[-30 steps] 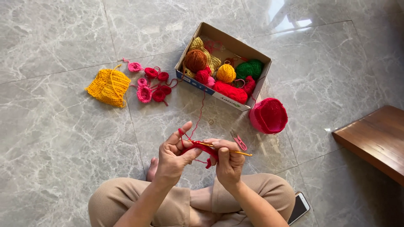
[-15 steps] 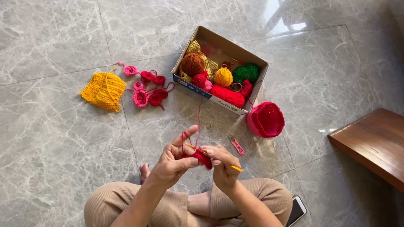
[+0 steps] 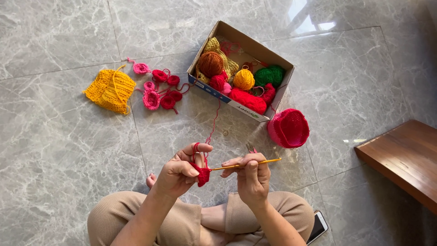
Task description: A person is sitting on the floor and crocheting a piece of red fabric using a crochet hook and red yarn.
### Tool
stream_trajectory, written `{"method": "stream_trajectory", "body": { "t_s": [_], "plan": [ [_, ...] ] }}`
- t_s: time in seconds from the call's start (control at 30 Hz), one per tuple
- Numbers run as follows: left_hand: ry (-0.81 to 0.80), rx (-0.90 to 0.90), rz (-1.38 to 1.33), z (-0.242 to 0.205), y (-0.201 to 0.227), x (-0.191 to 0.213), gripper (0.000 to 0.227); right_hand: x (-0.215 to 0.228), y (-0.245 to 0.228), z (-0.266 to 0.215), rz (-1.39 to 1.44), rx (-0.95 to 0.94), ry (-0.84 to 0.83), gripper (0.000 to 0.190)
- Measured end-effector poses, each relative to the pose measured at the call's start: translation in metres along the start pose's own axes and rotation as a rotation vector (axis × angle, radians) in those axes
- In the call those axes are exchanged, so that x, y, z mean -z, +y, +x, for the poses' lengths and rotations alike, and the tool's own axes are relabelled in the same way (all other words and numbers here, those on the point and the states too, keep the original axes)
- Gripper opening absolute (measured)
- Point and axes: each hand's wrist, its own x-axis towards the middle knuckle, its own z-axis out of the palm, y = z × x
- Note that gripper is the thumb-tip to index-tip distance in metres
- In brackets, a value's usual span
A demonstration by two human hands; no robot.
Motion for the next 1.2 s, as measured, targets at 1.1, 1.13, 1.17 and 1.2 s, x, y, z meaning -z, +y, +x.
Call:
{"method": "stream_trajectory", "body": {
  "t_s": [1.1, 1.13, 1.17, 1.2],
  "plan": [
    [0.309, -0.147, 0.649, 0.006, -0.026, -0.015, 0.056, -0.024, 0.013, 0.018, -0.225, 0.102, 0.284, 0.033],
    [0.309, -0.147, 0.65, 0.006, -0.024, -0.014, 0.056, -0.022, 0.013, 0.017, -0.224, 0.102, 0.284, 0.033],
    [0.293, -0.134, 0.661, 0.005, -0.022, -0.014, 0.056, -0.02, 0.014, 0.016, -0.243, 0.118, 0.274, 0.033],
    [0.276, -0.12, 0.672, 0.005, -0.019, -0.014, 0.056, -0.018, 0.013, 0.016, -0.262, 0.134, 0.265, 0.032]
  ]
}}
